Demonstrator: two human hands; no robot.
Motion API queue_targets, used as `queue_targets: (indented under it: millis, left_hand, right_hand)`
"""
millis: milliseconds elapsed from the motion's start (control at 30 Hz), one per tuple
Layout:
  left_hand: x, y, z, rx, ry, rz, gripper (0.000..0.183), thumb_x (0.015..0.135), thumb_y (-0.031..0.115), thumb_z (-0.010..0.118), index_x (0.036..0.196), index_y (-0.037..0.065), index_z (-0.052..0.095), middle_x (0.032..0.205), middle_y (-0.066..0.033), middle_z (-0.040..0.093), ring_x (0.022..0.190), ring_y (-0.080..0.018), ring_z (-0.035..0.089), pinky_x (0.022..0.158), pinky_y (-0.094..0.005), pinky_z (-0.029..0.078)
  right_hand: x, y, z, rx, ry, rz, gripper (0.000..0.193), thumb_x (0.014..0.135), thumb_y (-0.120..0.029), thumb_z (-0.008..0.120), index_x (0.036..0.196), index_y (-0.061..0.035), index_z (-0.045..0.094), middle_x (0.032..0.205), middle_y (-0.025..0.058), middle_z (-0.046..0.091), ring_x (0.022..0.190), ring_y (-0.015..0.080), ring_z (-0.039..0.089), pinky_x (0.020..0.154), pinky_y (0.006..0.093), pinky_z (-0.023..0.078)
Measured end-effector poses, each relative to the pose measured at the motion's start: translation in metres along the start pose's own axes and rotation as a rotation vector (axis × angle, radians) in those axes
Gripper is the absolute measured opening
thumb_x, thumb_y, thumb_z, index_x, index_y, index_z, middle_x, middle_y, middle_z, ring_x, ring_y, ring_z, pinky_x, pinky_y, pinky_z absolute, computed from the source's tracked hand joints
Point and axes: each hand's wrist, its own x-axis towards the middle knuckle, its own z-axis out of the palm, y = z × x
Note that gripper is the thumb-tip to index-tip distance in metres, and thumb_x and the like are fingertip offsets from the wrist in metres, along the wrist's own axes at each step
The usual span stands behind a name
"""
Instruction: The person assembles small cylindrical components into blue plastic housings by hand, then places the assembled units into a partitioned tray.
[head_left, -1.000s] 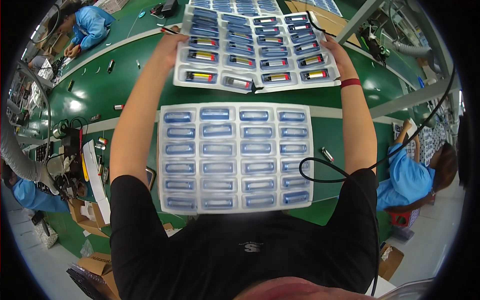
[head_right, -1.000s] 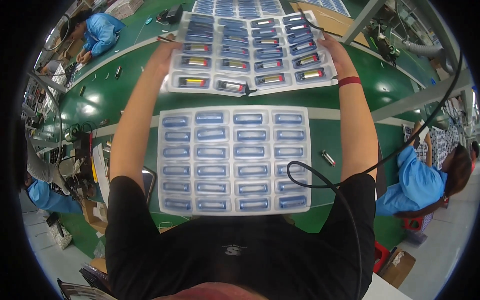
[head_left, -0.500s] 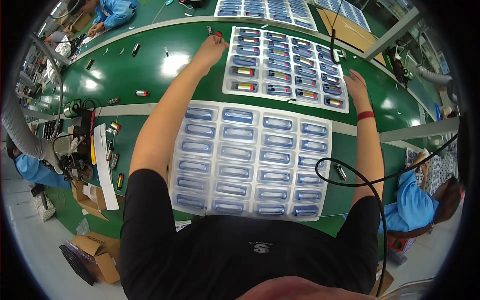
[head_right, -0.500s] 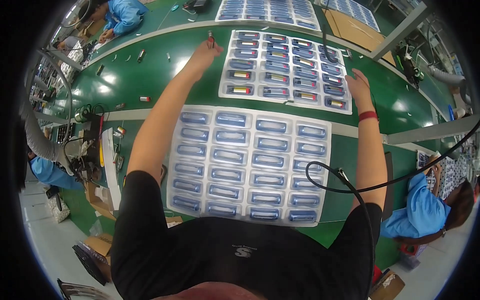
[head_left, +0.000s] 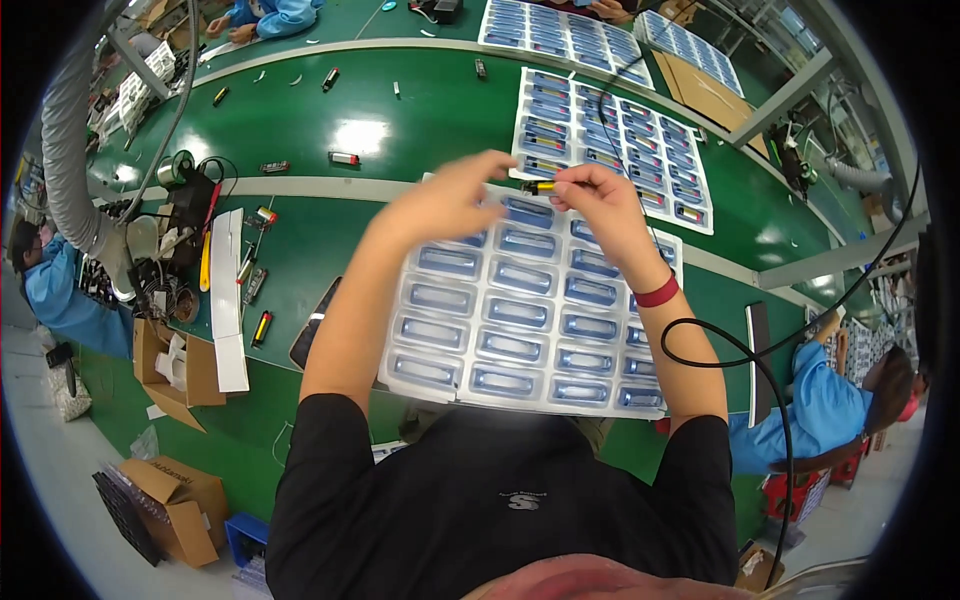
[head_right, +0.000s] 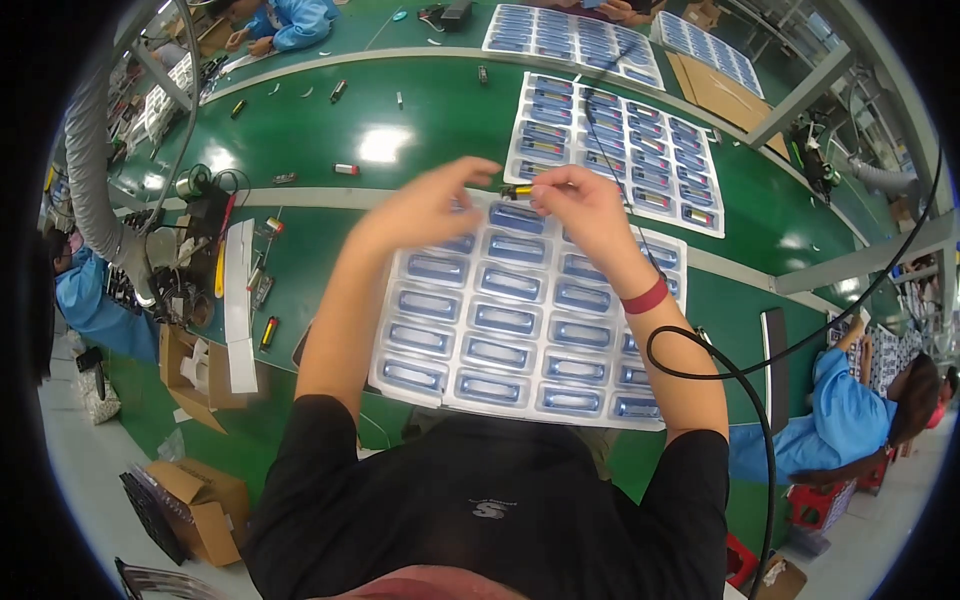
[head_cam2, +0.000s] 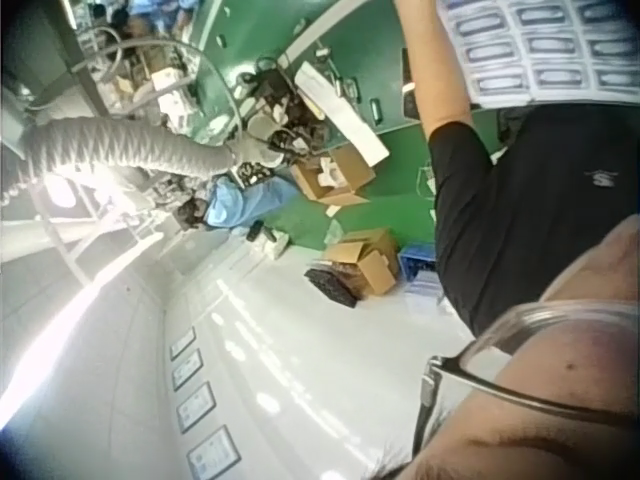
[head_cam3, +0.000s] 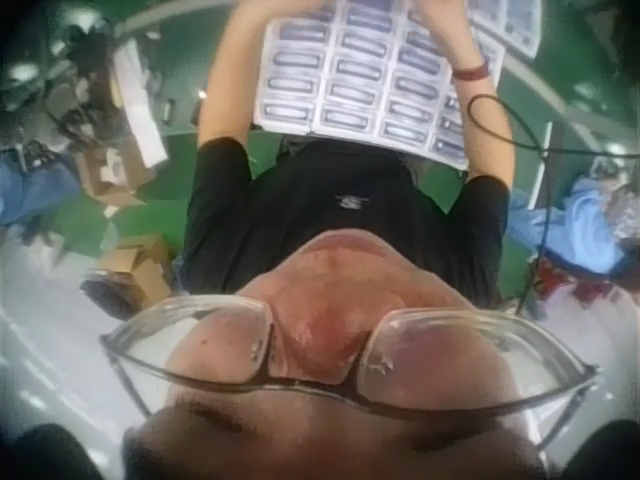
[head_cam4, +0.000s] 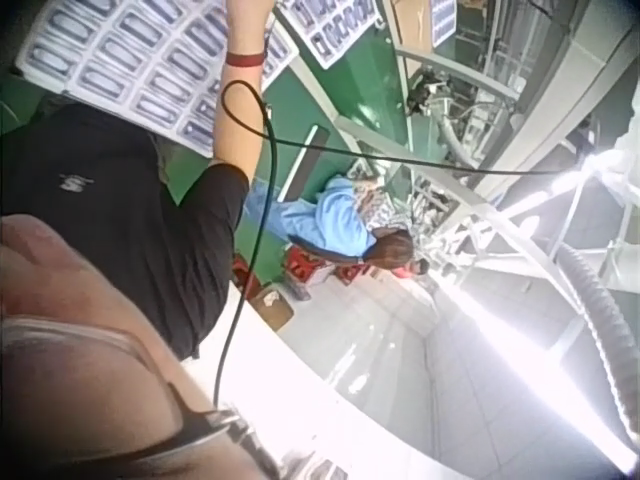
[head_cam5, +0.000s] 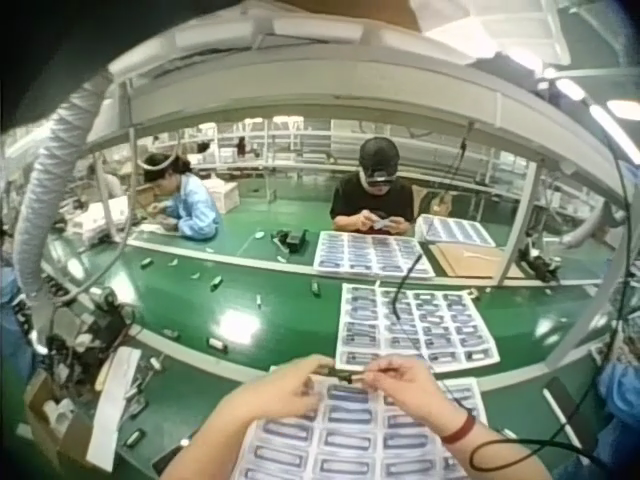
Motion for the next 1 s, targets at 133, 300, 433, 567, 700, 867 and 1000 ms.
queue_targets:
  millis: [133,300,433,567,700,867,1000]
  left_hand:
    - [-0.012,-0.063,-0.039,0.449,0.076,-0.018,0.026,0.078,0.012,0.071,0.104,0.009,0.071,0.108,-0.0136,0.064,0.107,-0.0338,0.061,0.089,-0.0416,0.052]
    - [-0.001,-0.082,-0.032,0.697,0.064,-0.078,0.020,0.077,0.012,0.073,0.097,0.010,0.073,0.106,-0.0121,0.063,0.110,-0.0315,0.059,0.090,-0.0430,0.051]
    - [0.009,-0.081,-0.035,0.485,0.122,0.037,0.019,0.083,0.014,0.072,0.101,0.007,0.070,0.108,-0.0109,0.064,0.099,-0.0278,0.060,0.085,-0.0386,0.050]
    - [0.016,-0.060,-0.017,-0.439,0.161,-0.068,0.030,0.097,0.016,0.061,0.127,0.009,0.059,0.108,-0.0063,0.064,0.085,-0.0178,0.058,0.078,-0.0306,0.049]
    - [0.019,-0.041,-0.011,-0.979,-0.011,-0.176,0.035,0.104,0.017,0.047,0.137,0.009,0.055,0.110,-0.0044,0.061,0.088,-0.0137,0.058,0.075,-0.0290,0.049]
    - [0.014,-0.028,-0.004,-1.038,-0.067,-0.129,0.039,0.105,0.024,0.051,0.138,0.004,0.056,0.112,-0.0056,0.061,0.090,-0.0138,0.057,0.077,-0.0285,0.049]
    - [0.018,-0.033,-0.001,-1.026,-0.030,-0.109,0.046,0.106,0.033,0.051,0.138,-0.001,0.057,0.112,-0.0069,0.061,0.089,-0.0144,0.057,0.077,-0.0276,0.049]
  right_hand:
    - [-0.004,-0.012,0.009,0.240,0.065,0.149,0.019,0.096,-0.005,0.066,0.113,0.0034,0.067,0.102,0.0097,0.071,0.089,0.0172,0.069,0.084,0.0296,0.056]
    - [-0.002,-0.012,0.013,0.426,0.019,0.172,0.019,0.098,-0.004,0.063,0.115,0.0021,0.066,0.103,0.0101,0.071,0.091,0.0184,0.070,0.085,0.0295,0.056]
    - [-0.002,-0.010,0.019,0.430,0.082,0.158,0.018,0.098,-0.005,0.064,0.115,0.0018,0.067,0.101,0.0096,0.071,0.089,0.0185,0.071,0.082,0.0293,0.057]
    - [0.000,-0.009,0.025,0.452,0.146,0.125,0.019,0.097,-0.006,0.066,0.114,0.0025,0.067,0.098,0.0096,0.071,0.086,0.0183,0.071,0.080,0.0297,0.057]
    - [0.003,-0.006,0.023,0.508,0.132,0.119,0.018,0.097,-0.006,0.066,0.113,0.0026,0.067,0.098,0.0099,0.071,0.086,0.0185,0.071,0.079,0.0294,0.057]
    - [0.006,-0.001,0.028,0.456,0.167,0.091,0.019,0.099,-0.008,0.066,0.115,0.0019,0.067,0.098,0.0106,0.072,0.085,0.0184,0.072,0.080,0.0289,0.059]
    - [0.006,-0.004,0.029,0.355,0.171,0.023,0.020,0.098,-0.006,0.066,0.116,0.0032,0.067,0.098,0.0108,0.072,0.086,0.0182,0.072,0.080,0.0290,0.059]
